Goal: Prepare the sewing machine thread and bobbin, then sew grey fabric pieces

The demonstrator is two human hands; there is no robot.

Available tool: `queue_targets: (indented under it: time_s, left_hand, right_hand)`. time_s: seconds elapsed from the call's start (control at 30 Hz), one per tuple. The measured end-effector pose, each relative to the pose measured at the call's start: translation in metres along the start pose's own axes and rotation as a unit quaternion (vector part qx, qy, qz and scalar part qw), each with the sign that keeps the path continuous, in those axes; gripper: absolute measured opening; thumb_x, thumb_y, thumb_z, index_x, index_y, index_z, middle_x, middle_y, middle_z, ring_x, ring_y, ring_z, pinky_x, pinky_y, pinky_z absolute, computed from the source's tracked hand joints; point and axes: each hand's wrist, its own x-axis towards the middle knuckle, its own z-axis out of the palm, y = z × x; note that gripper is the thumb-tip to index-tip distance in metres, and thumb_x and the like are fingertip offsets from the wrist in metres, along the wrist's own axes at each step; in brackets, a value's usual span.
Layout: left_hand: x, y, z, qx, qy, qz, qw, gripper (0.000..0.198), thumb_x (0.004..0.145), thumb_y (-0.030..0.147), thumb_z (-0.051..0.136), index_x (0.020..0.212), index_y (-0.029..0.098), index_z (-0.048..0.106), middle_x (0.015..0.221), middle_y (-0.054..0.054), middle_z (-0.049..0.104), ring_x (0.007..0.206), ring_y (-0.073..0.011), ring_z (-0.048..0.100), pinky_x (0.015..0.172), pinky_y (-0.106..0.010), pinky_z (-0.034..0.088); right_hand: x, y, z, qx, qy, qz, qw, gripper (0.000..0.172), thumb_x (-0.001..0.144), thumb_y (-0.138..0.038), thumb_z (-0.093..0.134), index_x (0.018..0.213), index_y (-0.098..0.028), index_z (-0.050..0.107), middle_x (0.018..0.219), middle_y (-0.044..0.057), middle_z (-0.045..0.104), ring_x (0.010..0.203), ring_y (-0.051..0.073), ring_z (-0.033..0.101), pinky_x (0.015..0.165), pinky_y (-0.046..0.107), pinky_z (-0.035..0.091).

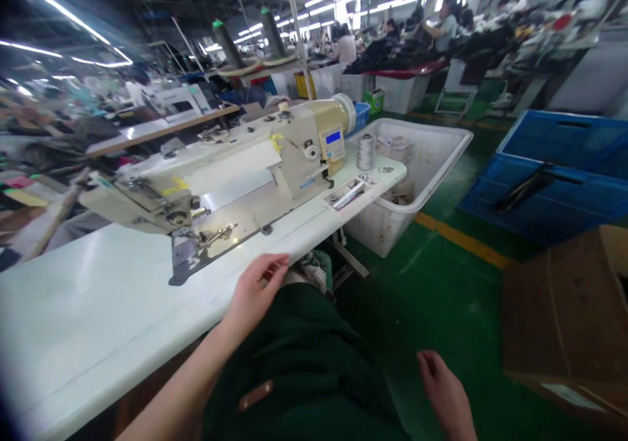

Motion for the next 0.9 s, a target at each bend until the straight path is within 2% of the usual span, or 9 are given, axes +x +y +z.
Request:
queue_targets:
  time_s: [0.07, 0.1, 0.17, 0.23, 0.33, 0.47, 0.63, 0.73, 0.9]
  left_hand:
    - [0.027, -0.015, -0.021, 0.087, 0.058, 0.025, 0.994, 0.029, 0.089, 0.024, 0.053, 0.115, 0.017, 0.063, 0.105, -0.008, 0.062, 0.079, -0.016, 0.059, 0.08, -0.033, 0.053]
    - [0.041, -0.024, -0.029, 0.123, 0.071, 0.017, 0.99, 0.034, 0.087, 0.024, 0.055, 0.119, 0.016, 0.061, 0.11, -0.011, 0.059, 0.082, -0.0176, 0.059, 0.086, -0.037, 0.052]
    - [0.063, -0.041, -0.038, 0.171, 0.063, -0.002, 0.983, 0.038, 0.083, 0.025, 0.062, 0.118, 0.012, 0.063, 0.11, -0.014, 0.057, 0.093, -0.0238, 0.058, 0.095, -0.044, 0.048]
    - [0.078, -0.054, -0.041, 0.173, 0.034, -0.007, 0.984, 0.031, 0.081, 0.026, 0.064, 0.109, 0.012, 0.068, 0.103, -0.013, 0.058, 0.097, -0.027, 0.058, 0.098, -0.046, 0.045]
    - [0.086, -0.066, -0.041, 0.133, 0.026, -0.002, 0.991, 0.021, 0.082, 0.024, 0.062, 0.098, 0.015, 0.071, 0.095, -0.01, 0.06, 0.092, -0.0235, 0.059, 0.093, -0.04, 0.048]
    - [0.084, -0.075, -0.046, 0.084, 0.065, -0.028, 0.994, 0.028, 0.083, 0.028, 0.06, 0.105, 0.014, 0.07, 0.092, -0.008, 0.061, 0.084, -0.0188, 0.06, 0.088, -0.035, 0.05]
    - [0.084, -0.084, -0.05, 0.038, 0.082, -0.073, 0.993, 0.032, 0.085, 0.027, 0.056, 0.111, 0.013, 0.068, 0.1, -0.009, 0.065, 0.088, -0.0179, 0.063, 0.088, -0.033, 0.05]
    - [0.086, -0.089, -0.048, 0.021, 0.09, -0.092, 0.991, 0.032, 0.088, 0.025, 0.051, 0.114, 0.012, 0.066, 0.102, -0.01, 0.067, 0.091, -0.018, 0.064, 0.088, -0.032, 0.051]
    - [0.081, -0.085, -0.05, 0.044, 0.13, -0.089, 0.987, 0.031, 0.088, 0.021, 0.049, 0.113, 0.012, 0.065, 0.1, -0.011, 0.067, 0.094, -0.0208, 0.063, 0.088, -0.035, 0.051]
  right_hand:
    - [0.021, -0.06, 0.012, 0.026, -0.027, -0.068, 0.997, 0.036, 0.082, -0.053, 0.05, 0.091, -0.023, 0.067, 0.079, 0.006, 0.069, 0.061, 0.021, 0.063, 0.052, 0.033, 0.05]
    - [0.029, -0.095, 0.02, 0.043, -0.031, -0.132, 0.99, 0.04, 0.083, -0.056, 0.048, 0.096, -0.022, 0.067, 0.082, 0.006, 0.069, 0.065, 0.021, 0.064, 0.056, 0.032, 0.05]
    - [0.036, -0.165, 0.04, 0.061, -0.035, -0.246, 0.967, 0.042, 0.085, -0.057, 0.047, 0.093, -0.021, 0.067, 0.074, 0.004, 0.067, 0.064, 0.019, 0.061, 0.061, 0.031, 0.048]
    - [0.032, -0.224, 0.058, 0.085, -0.068, -0.328, 0.938, 0.037, 0.087, -0.052, 0.048, 0.09, -0.02, 0.067, 0.072, 0.003, 0.066, 0.065, 0.017, 0.06, 0.064, 0.029, 0.047]
    - [0.021, -0.284, 0.078, 0.107, -0.098, -0.399, 0.906, 0.03, 0.088, -0.043, 0.05, 0.091, -0.019, 0.068, 0.075, 0.003, 0.066, 0.068, 0.016, 0.06, 0.068, 0.027, 0.046]
    - [0.015, -0.331, 0.095, 0.087, -0.059, -0.441, 0.891, 0.023, 0.089, -0.033, 0.052, 0.096, -0.019, 0.068, 0.09, 0.004, 0.068, 0.08, 0.017, 0.06, 0.079, 0.028, 0.046]
    - [0.022, -0.373, 0.118, -0.039, -0.055, -0.47, 0.88, 0.026, 0.085, -0.022, 0.058, 0.109, -0.018, 0.066, 0.1, 0.006, 0.062, 0.093, 0.018, 0.059, 0.085, 0.028, 0.045]
    - [0.022, -0.388, 0.13, -0.129, -0.06, -0.457, 0.878, 0.03, 0.086, -0.031, 0.062, 0.114, -0.019, 0.064, 0.109, 0.008, 0.059, 0.092, 0.019, 0.059, 0.079, 0.028, 0.044]
    - [0.023, -0.393, 0.139, -0.172, -0.055, -0.466, 0.866, 0.017, 0.088, -0.032, 0.06, 0.098, -0.019, 0.066, 0.103, 0.007, 0.061, 0.087, 0.018, 0.059, 0.073, 0.026, 0.042]
